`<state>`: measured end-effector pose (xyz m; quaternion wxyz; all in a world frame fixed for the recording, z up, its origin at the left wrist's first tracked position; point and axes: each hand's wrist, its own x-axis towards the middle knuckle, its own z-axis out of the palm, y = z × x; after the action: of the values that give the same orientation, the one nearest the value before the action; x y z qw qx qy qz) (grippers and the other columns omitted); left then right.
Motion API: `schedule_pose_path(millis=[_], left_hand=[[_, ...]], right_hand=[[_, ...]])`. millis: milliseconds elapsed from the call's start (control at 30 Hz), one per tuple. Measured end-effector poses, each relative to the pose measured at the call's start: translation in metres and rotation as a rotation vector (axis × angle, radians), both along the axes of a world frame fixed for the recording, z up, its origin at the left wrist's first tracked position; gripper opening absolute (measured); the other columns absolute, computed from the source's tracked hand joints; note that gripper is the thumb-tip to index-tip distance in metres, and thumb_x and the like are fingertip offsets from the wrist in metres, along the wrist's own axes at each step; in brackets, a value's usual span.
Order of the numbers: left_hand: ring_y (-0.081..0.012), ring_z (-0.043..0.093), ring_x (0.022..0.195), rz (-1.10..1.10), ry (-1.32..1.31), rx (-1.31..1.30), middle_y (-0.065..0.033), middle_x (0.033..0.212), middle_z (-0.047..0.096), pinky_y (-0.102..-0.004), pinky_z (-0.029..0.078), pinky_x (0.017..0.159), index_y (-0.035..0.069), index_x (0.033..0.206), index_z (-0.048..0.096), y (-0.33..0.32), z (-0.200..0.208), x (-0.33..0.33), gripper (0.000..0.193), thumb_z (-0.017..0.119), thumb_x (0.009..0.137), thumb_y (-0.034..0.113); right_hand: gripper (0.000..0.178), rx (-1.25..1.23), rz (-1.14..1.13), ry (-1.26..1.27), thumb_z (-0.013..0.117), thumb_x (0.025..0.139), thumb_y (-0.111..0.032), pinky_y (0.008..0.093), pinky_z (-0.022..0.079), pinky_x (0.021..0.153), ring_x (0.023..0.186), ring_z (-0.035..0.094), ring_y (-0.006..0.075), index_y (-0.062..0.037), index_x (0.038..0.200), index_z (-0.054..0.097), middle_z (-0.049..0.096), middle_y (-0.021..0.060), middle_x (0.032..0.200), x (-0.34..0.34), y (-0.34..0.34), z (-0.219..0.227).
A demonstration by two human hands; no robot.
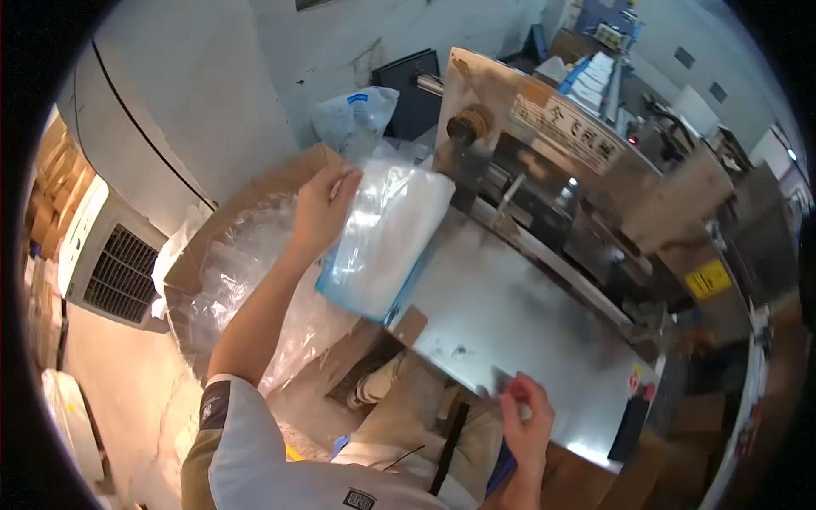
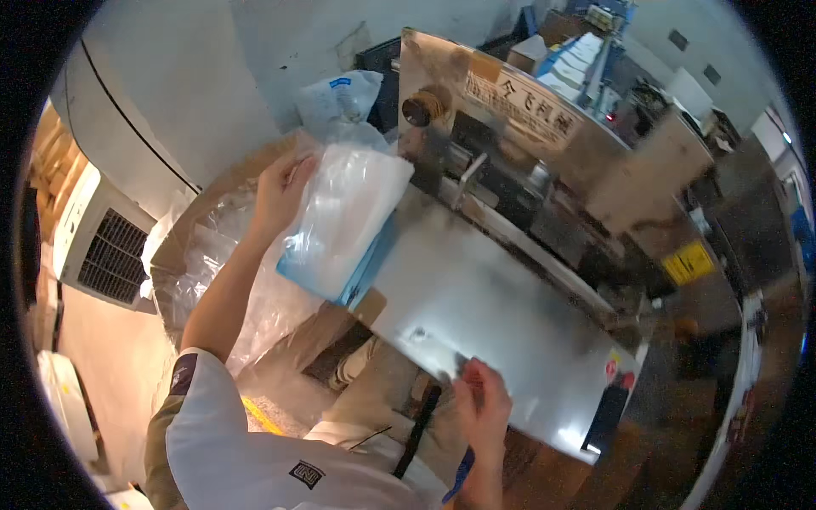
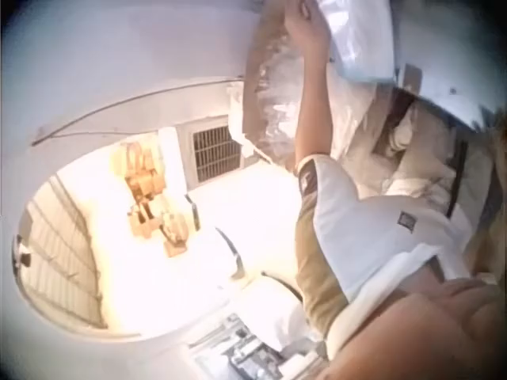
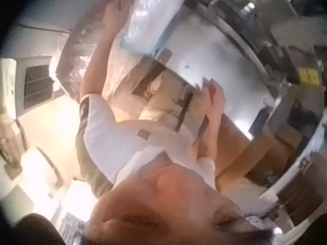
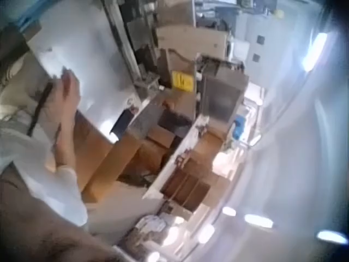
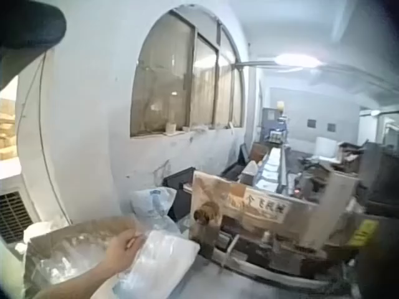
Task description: Placing white boxes into plastic bags, heat-sealing them, and putting them into a shipping carton.
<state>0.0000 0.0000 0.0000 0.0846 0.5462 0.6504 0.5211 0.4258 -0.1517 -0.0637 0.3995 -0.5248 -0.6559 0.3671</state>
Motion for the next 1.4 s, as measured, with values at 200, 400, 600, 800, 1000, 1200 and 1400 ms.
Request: schedule_pose_path(millis=[200, 400, 600, 800, 1000, 1200, 1400], left_hand=[[-0.0144, 0.068, 0.09, -0.402, -0.09, -0.066, -0.0103, 0.095, 0.074, -0.0296, 0.053, 0.08, -0.001, 0.111, 0.07, -0.134, 0.059, 0.083, 0.022, 0.06, 0.099, 0.014], [-0.0103, 0.065, 0.084, -0.972, -0.315, -0.238, -0.0062, 0.092, 0.073, -0.0268, 0.052, 0.074, -0.002, 0.112, 0.069, -0.248, 0.084, 0.173, 0.023, 0.059, 0.101, 0.015], [-0.0077, 0.061, 0.066, -0.959, -0.509, -0.42, -0.003, 0.079, 0.068, -0.022, 0.048, 0.058, -0.003, 0.096, 0.069, -0.267, 0.066, 0.227, 0.021, 0.065, 0.099, 0.018], [-0.0069, 0.055, 0.055, -0.979, -0.701, -0.549, -0.0041, 0.07, 0.065, -0.0235, 0.039, 0.048, -0.002, 0.083, 0.065, -0.238, 0.016, 0.251, 0.028, 0.072, 0.095, 0.022], [-0.0082, 0.057, 0.062, -0.831, -0.847, -0.85, -0.0059, 0.072, 0.065, -0.0261, 0.044, 0.055, -0.001, 0.094, 0.065, -0.198, -0.055, 0.272, 0.034, 0.075, 0.092, 0.031], [-0.0335, 0.068, 0.084, -0.809, 0.015, 0.125, -0.0138, 0.1, 0.072, -0.0381, 0.054, 0.073, 0.005, 0.126, 0.059, -0.172, -0.002, 0.286, 0.041, 0.07, 0.09, 0.021], [-0.0378, 0.067, 0.091, -1.304, 0.462, -0.326, -0.018, 0.096, 0.071, -0.0462, 0.052, 0.082, 0.008, 0.112, 0.068, -0.088, 0.001, 0.284, 0.027, 0.063, 0.091, 0.025]], right_hand=[[0.046, 0.286, -0.164, -0.047, 0.075, 0.083, -0.004, 0.0359, 0.053, 0.091, 0.115, 0.06, 0.0278, 0.0001, 0.127, 0.06, 0.059, 0.0167, 0.13, 0.0, -0.112, 0.082], [0.053, 0.553, -0.064, -0.003, 0.08, 0.078, -0.007, 0.0348, 0.048, 0.098, 0.112, 0.061, 0.0221, -0.0013, 0.126, 0.059, 0.063, 0.0132, 0.123, -0.013, -0.1, 0.149], [0.006, 0.089, 0.053, 0.048, 0.071, 0.088, -0.002, 0.0263, 0.052, 0.072, 0.077, 0.066, 0.0111, 0.0015, 0.091, 0.068, 0.07, 0.0063, 0.082, 0.032, -0.122, 0.127], [0.008, 0.58, -0.181, -0.103, 0.075, 0.085, -0.008, 0.0325, 0.053, 0.068, 0.071, 0.068, 0.0257, -0.0009, 0.087, 0.071, 0.072, 0.0139, 0.088, 0.046, -0.111, 0.109], [0.012, 0.815, -0.177, -0.269, 0.077, 0.078, -0.001, 0.0373, 0.053, 0.076, 0.084, 0.067, 0.0319, -0.0018, 0.087, 0.069, 0.07, 0.0129, 0.092, 0.06, -0.091, 0.089], [0.012, 0.449, 0.01, -0.289, 0.077, 0.078, -0.004, 0.0389, 0.052, 0.076, 0.087, 0.066, 0.0316, -0.0019, 0.085, 0.067, 0.069, 0.013, 0.089, 0.073, -0.059, 0.064], [0.01, 0.317, 0.048, -0.332, 0.075, 0.081, -0.007, 0.0393, 0.052, 0.077, 0.085, 0.066, 0.0313, -0.0015, 0.087, 0.069, 0.07, 0.0131, 0.087, 0.089, -0.023, 0.054]])
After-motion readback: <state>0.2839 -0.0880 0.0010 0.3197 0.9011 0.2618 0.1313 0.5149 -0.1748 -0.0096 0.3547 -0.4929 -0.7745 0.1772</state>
